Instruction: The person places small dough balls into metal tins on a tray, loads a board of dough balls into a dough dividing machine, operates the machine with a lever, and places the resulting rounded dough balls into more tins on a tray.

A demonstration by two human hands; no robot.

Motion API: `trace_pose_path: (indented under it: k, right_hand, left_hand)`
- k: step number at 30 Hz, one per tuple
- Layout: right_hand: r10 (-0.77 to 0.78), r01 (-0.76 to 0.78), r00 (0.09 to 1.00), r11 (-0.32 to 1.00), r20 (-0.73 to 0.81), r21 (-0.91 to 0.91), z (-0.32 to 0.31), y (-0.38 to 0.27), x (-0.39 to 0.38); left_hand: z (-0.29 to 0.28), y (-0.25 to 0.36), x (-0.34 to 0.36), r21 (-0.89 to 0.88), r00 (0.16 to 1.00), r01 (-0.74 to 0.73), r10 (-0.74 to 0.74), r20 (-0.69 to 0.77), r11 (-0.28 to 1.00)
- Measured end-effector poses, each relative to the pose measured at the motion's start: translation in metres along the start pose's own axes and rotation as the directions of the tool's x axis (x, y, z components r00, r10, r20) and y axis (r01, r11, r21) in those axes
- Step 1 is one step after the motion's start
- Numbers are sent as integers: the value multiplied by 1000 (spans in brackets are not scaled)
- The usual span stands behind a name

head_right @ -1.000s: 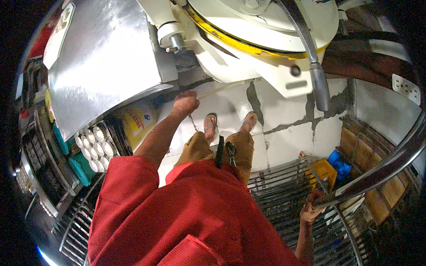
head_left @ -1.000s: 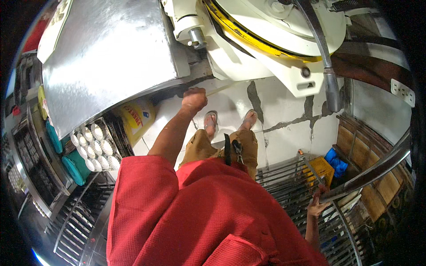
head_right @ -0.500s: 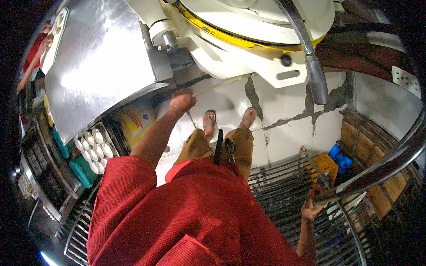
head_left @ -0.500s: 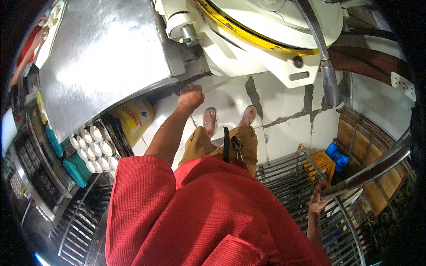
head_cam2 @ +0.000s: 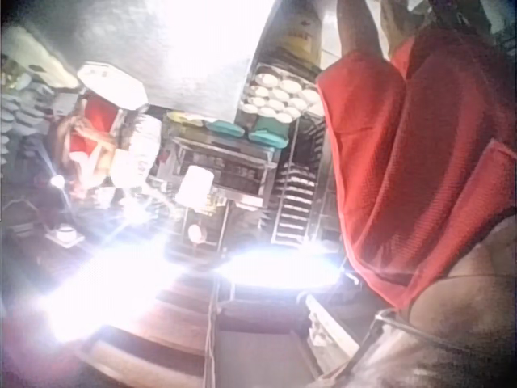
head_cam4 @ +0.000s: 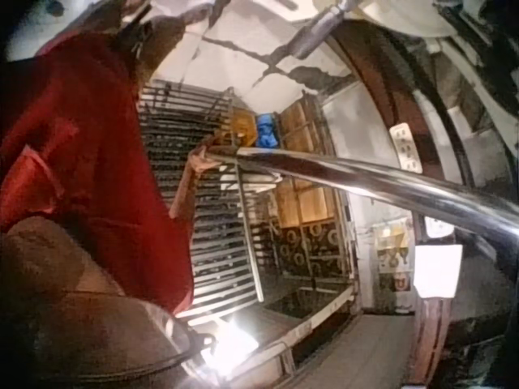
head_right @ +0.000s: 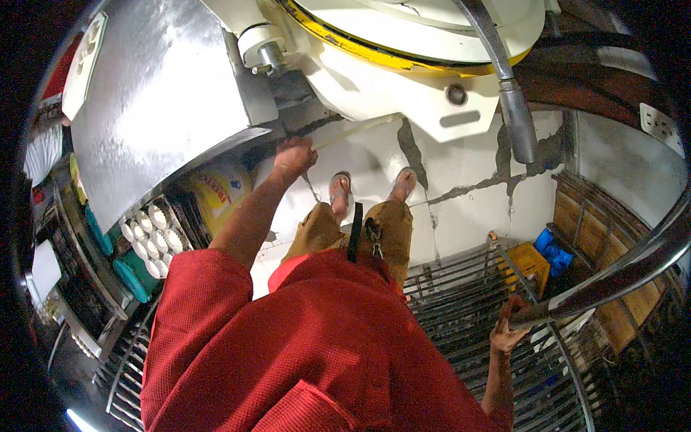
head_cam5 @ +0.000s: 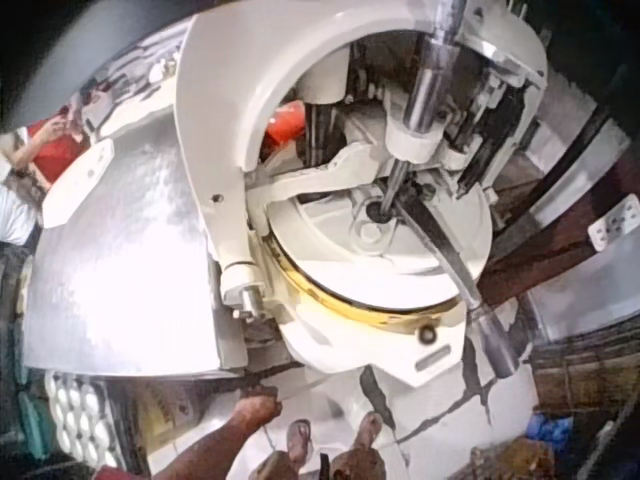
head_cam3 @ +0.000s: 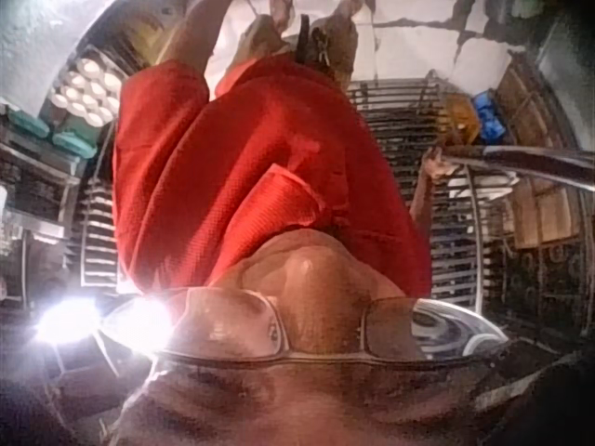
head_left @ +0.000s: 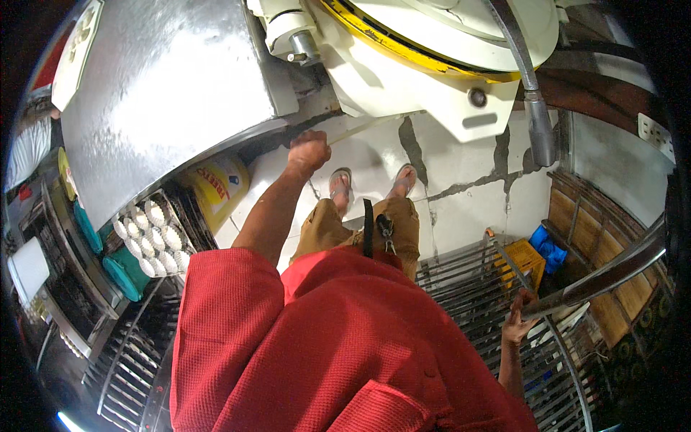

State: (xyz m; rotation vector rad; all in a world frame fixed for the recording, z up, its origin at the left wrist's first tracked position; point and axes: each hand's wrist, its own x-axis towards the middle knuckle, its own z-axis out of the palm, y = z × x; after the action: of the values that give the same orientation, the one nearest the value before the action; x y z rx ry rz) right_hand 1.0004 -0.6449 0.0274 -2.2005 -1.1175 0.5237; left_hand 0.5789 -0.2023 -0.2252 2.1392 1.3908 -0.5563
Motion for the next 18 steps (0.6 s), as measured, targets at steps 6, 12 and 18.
trace_pose_path:
  k: [6,12,18]
  right_hand:
    - [-77,75,985,997,-158,-19,13,2,-4]
    - [34,-27,977,999,210,-38,-27,43,-21]
    - [-4,1,996,999,87,36,-7,15,-9]
  left_hand:
    - [1,-3,9,-6,998,20,-19,59,1000]
    - [0,-3,7,-13,998,4,-3,61,1000]
    - [-2,0,-1,21,999,4,-3,-51,1000]
